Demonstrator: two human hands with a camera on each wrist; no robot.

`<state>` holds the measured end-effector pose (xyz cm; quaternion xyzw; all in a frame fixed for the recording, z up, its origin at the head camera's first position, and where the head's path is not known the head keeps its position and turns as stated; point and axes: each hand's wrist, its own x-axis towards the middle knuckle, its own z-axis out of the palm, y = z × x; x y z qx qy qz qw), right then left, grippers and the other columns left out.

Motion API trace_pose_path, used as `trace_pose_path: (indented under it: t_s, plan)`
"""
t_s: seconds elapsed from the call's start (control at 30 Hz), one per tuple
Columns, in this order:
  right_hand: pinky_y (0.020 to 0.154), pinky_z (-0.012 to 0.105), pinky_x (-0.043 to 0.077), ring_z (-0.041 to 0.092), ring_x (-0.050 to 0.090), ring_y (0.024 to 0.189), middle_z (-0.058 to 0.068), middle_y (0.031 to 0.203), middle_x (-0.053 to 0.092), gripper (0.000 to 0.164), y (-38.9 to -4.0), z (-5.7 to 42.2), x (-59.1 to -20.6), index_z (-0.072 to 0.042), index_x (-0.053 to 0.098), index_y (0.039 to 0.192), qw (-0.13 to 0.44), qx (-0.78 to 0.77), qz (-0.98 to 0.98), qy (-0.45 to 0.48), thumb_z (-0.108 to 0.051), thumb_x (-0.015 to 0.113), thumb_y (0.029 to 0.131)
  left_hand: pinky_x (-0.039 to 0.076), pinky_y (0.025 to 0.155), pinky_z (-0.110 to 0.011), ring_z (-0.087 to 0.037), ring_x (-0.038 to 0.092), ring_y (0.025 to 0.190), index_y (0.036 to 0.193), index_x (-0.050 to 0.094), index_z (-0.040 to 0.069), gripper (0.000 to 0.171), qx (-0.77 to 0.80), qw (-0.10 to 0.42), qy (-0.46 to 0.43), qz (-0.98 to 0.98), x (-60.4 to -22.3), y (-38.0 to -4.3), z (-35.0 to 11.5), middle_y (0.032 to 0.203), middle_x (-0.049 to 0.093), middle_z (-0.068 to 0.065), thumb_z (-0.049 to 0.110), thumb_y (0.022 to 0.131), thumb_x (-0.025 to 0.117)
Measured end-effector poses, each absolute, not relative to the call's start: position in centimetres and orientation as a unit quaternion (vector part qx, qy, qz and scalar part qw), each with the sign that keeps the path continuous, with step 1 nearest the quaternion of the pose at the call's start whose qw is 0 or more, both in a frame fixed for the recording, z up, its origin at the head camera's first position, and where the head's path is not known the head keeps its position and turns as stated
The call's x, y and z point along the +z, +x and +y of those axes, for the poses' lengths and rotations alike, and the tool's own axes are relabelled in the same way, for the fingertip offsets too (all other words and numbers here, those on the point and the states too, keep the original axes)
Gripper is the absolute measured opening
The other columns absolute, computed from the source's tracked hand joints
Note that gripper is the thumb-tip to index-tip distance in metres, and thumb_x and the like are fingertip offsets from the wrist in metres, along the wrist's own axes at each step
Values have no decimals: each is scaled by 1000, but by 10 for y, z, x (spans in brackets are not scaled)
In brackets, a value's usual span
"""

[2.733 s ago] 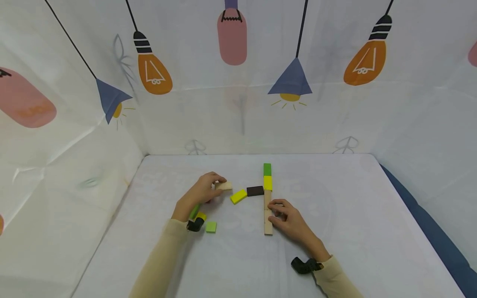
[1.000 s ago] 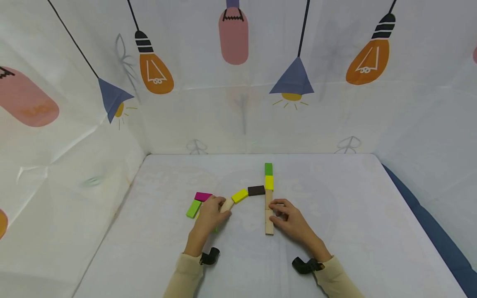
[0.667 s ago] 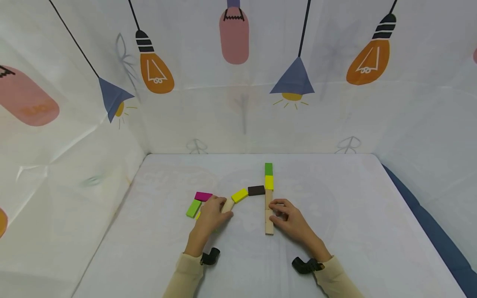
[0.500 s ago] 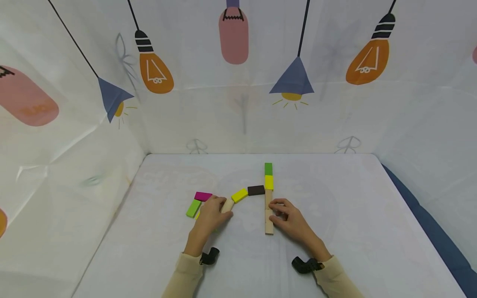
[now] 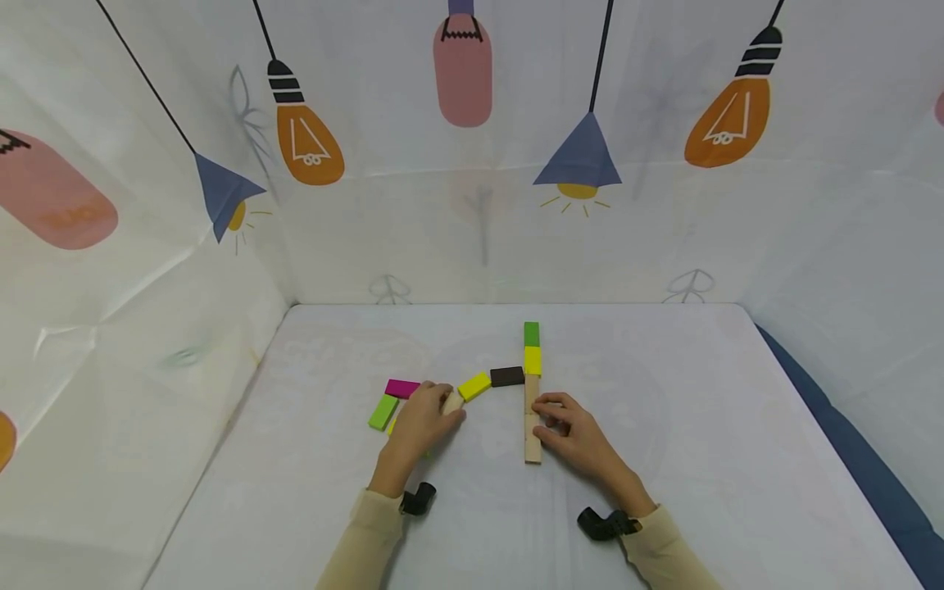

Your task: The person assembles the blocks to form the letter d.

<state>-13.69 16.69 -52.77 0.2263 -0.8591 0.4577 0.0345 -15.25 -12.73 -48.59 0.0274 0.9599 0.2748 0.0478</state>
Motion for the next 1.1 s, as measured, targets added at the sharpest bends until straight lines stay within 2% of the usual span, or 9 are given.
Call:
trace_pose_path:
  t_s: [0.43,0.87,1.1]
  plan:
    - [70,22,50,11,61,90,10,129,64,37,-136,167,-528,-3,72,125,31,460,-859,222,-14,79,91,53,69,-34,-19,57,81,121,73,7,42,265,52,-1,963,-482,-164,-113,109,68,-10,34,89,77]
    - [70,21,50,11,62,90,9,129,64,36,-136,166,-528,-3,73,124,33,460,-860,220,-13,80,90,56,74,-37,-20,59,81,119,76,10,34,259,40,4,965,-484,-170,-117,107,69,-11,29,90,76]
    - [70,21,50,11,61,91,9,129,64,36,-136,166,-527,-3,73,125,28,461,-860,217,-14,79,91,56,76,-39,-22,59,85,122,74,9,37,270,49,4,962,-480,-172,-118,112,68,-13,27,90,76]
